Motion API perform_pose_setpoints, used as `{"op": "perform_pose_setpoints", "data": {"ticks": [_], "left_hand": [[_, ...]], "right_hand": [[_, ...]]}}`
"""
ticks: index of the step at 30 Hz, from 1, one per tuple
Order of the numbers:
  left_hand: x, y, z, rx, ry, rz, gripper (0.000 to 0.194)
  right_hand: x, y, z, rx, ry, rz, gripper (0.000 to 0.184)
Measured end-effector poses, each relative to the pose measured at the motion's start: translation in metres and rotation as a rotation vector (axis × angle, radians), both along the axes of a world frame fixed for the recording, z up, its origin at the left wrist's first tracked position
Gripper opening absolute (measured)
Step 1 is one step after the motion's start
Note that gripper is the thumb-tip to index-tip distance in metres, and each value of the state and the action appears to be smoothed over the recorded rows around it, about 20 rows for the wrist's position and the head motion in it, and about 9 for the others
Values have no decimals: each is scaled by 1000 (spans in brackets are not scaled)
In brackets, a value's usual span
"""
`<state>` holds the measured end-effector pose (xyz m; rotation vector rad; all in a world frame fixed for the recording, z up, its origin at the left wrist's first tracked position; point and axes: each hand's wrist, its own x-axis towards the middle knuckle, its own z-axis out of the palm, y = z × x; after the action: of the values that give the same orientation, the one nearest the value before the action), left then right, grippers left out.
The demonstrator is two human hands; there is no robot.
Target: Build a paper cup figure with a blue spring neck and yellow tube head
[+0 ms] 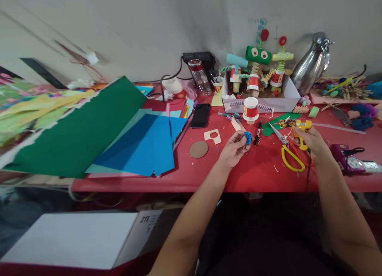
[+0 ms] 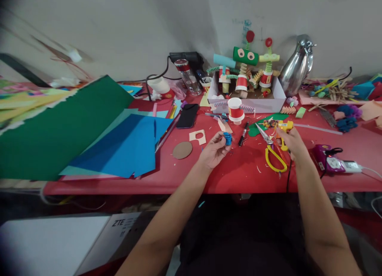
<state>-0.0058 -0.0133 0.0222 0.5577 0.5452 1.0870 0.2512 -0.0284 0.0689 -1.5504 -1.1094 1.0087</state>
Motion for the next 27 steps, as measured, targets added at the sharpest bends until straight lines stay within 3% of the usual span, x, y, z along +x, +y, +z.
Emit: {"op": "perform_pose_setpoints", "data": {"ticks": [3, 6, 8, 10, 11, 13, 14, 16, 22, 27], "left_hand": [[-1, -1, 1, 10, -22, -22, 20], [-1, -1, 1, 20, -31, -38, 19], [-1, 0, 0, 24, -36, -47, 19], [-1, 0, 0, 21, -37, -59, 20], [-1, 0, -1, 16, -33, -66, 20], [-1, 0, -1, 4, -19, -79, 21], [-1, 0, -1, 0, -10, -85, 22], [-2, -1, -1, -11, 8, -99, 21], [-2, 0, -1, -35, 9, -124, 21], [-1, 1, 0, -24, -3, -130, 17]], "right_hand": [[18, 20, -6, -174, -111, -91, 30], [24, 21, -8, -280, -469, -209, 19], [18, 10, -6, -202, -802, -290, 16], [2, -4, -5, 30, -996, -255, 19], [-9, -10, -5, 184, -977, -164, 18], [-35, -18, -6, 463, -783, 151, 21], [-48, -20, -7, 541, -677, 293, 28], [-69, -18, -10, 617, -537, 439, 39], [-83, -5, -18, 695, -459, 473, 22], [-82, -7, -24, 721, -445, 448, 25]]}}
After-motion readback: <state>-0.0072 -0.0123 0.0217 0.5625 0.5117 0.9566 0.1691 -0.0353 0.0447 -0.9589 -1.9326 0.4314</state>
